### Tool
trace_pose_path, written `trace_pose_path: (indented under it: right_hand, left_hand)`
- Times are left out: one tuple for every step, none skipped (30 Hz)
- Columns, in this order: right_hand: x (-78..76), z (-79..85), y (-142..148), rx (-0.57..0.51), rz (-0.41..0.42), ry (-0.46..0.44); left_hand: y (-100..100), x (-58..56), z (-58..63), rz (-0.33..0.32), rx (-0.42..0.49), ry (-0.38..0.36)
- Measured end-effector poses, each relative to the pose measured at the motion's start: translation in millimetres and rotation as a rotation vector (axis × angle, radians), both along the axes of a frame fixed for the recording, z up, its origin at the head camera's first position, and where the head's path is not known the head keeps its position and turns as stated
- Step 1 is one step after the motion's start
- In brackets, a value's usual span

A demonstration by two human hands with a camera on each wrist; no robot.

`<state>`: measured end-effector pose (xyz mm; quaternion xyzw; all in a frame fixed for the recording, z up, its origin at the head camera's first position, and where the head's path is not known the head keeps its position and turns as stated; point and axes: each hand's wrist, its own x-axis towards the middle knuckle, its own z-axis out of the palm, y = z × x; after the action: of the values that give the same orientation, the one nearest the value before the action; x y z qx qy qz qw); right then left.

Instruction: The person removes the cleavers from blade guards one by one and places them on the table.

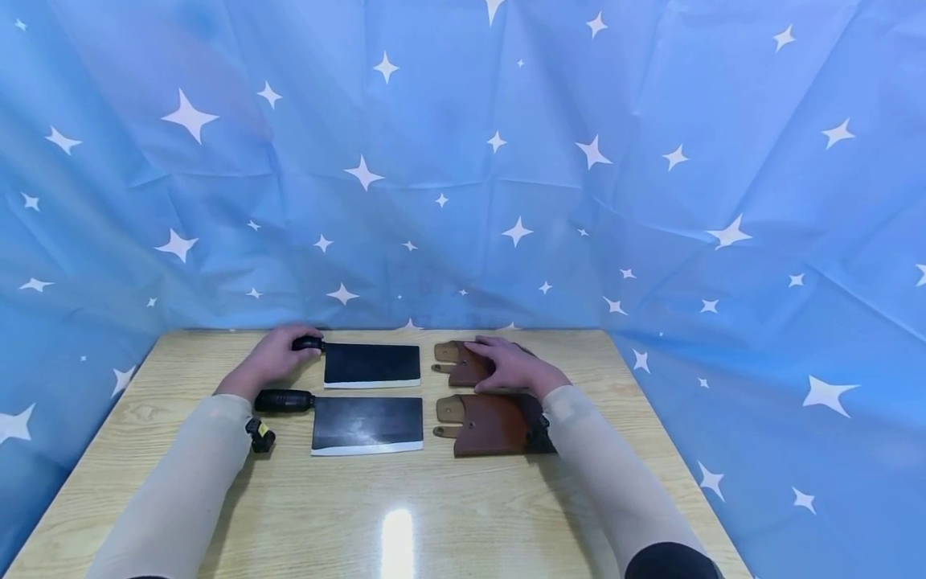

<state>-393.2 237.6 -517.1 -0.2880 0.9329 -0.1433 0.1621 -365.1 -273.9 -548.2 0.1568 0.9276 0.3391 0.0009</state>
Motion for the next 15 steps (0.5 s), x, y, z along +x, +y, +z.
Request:
trace_pose_path:
  right_hand:
    - [-0.2, -0.1, 0.0, 0.004, 0.002, 0.001]
    - [-0.3, -0.1, 0.1, 0.007, 0.003, 0.003]
    - [-0.2, -0.2, 0.3, 0.009, 0.003, 0.004]
    - [0.0, -0.3, 0.3, 0.010, 0.003, 0.005]
    - [0.1, -0.2, 0.3, 0.010, 0.003, 0.008]
    - [0.2, -0.1, 0.3, 0.008, 0.003, 0.010]
    - [0.5, 0.2, 0.2, 0.005, 0.003, 0.013]
    - [0.9, 0.5, 0.3, 0.003, 0.002, 0.016]
    - [1.5, 1.0, 0.2, -0.002, 0.001, 0.017]
    - [1.8, 1.3, 0.1, -0.007, -0.001, 0.019]
    - [1.8, 1.4, 0.2, -0.014, -0.002, 0.022]
    - [1.9, 1.4, 0.3, -0.019, -0.002, 0.026]
    - [2.1, 1.1, 0.7, -0.023, -0.004, 0.027]
    - [2.5, 0.6, 1.2, -0.030, -0.007, 0.028]
    - [2.5, 0.0, 1.6, -0.038, -0.008, 0.028]
  left_hand:
    - [0.4, 0.1, 0.0, -0.001, -0.001, 0.001]
    - [0.9, -0.2, -0.5, -0.002, -0.003, 0.002]
    - [1.3, -0.3, -0.8, -0.002, -0.004, 0.003]
    - [1.6, -0.2, -0.9, -0.005, -0.007, 0.008]
    - [2.1, -0.3, -1.2, -0.006, -0.008, 0.014]
    - [2.6, -0.3, -1.3, -0.009, -0.009, 0.022]
    - [3.1, -0.5, -1.7, -0.010, -0.011, 0.031]
    - [3.4, -0.7, -2.2, -0.013, -0.016, 0.041]
    - [3.8, -1.0, -2.4, -0.017, -0.022, 0.052]
    - [4.2, -1.0, -2.5, -0.020, -0.029, 0.062]
    - [4.7, -1.1, -2.4, -0.021, -0.036, 0.069]
    - [5.0, -0.8, -2.0, -0.022, -0.047, 0.075]
    - [5.4, -0.6, -1.7, -0.021, -0.062, 0.081]
    - [5.7, 0.2, -1.0, -0.020, -0.077, 0.086]
    - [5.9, 1.2, -0.2, -0.018, -0.090, 0.091]
